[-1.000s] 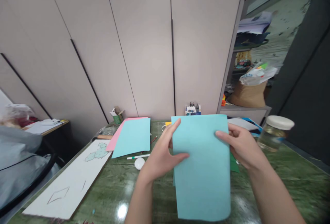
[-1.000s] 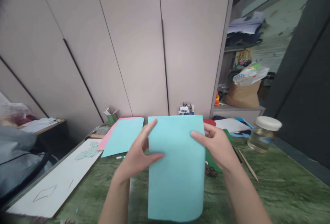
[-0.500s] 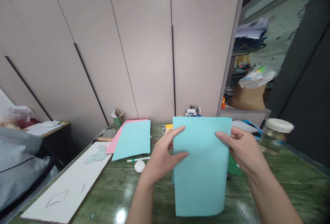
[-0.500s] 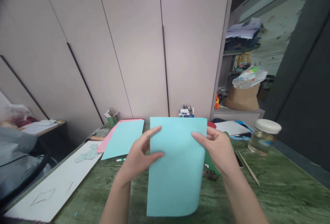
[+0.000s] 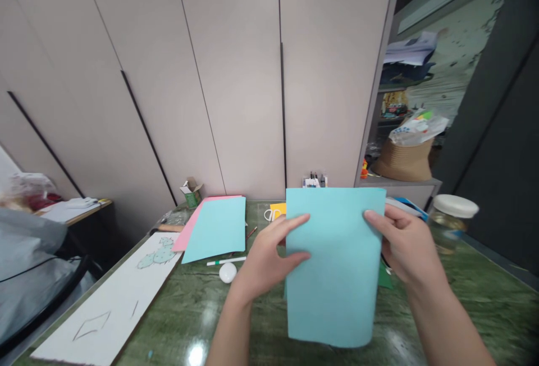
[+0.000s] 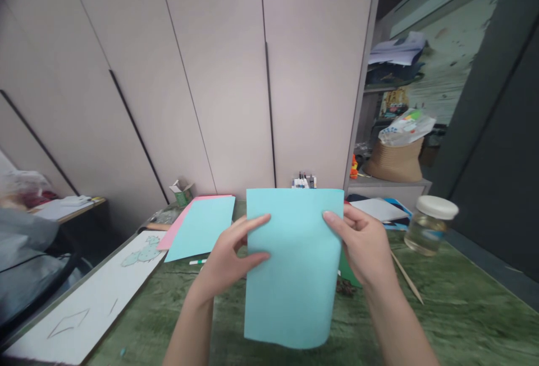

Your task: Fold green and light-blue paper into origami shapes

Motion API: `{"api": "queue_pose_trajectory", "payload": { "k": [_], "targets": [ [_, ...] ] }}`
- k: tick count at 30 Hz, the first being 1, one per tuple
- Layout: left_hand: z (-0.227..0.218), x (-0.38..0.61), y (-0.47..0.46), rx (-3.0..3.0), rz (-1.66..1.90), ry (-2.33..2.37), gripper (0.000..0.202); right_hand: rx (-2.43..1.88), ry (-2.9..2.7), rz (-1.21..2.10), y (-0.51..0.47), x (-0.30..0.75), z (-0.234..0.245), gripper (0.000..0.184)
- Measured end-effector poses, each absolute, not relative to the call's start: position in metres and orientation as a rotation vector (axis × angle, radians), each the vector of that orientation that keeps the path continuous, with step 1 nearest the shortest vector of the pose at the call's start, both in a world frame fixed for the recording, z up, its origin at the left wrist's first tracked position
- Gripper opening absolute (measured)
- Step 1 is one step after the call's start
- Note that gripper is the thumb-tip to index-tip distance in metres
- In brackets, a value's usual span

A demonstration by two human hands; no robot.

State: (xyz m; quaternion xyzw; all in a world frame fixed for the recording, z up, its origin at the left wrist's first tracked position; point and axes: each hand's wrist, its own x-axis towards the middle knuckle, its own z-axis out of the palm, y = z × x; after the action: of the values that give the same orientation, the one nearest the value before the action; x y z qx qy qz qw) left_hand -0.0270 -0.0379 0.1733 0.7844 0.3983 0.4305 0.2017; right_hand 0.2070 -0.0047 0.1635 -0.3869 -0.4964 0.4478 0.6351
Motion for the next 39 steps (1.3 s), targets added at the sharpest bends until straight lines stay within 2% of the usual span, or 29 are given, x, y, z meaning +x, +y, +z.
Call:
{"api": "queue_pose_trajectory", "payload": {
  "k": [4, 12, 18, 32, 39],
  "targets": [
    [0.174, -0.028, -0.038, 2.193, 1.185, 1.109, 0.058, -0.871, -1.125, 1.036, -0.003, 0.207, 0.163, 0.017],
    [0.171, -0.032, -0.036, 2.224, 1.158, 1.119, 0.061, -0.930, -1.163, 0.919, -0.003, 0.208, 0.165, 0.023],
    [0.172, -0.034, -0.036, 2.220, 1.128, 1.139, 0.061, -0.891, -1.129, 0.972, -0.003, 0.210, 0.166, 0.022],
    [0.173, -0.037, -0.034, 2.215, 1.081, 1.134, 0.062, -0.977, -1.231, 0.603, 0.003, 0.212, 0.158, 0.024],
    [0.175, -0.037, -0.036, 2.230, 1.069, 1.112, 0.062, -0.906, -1.220, 0.769, 0.003, 0.218, 0.161, 0.021]
  ]
}}
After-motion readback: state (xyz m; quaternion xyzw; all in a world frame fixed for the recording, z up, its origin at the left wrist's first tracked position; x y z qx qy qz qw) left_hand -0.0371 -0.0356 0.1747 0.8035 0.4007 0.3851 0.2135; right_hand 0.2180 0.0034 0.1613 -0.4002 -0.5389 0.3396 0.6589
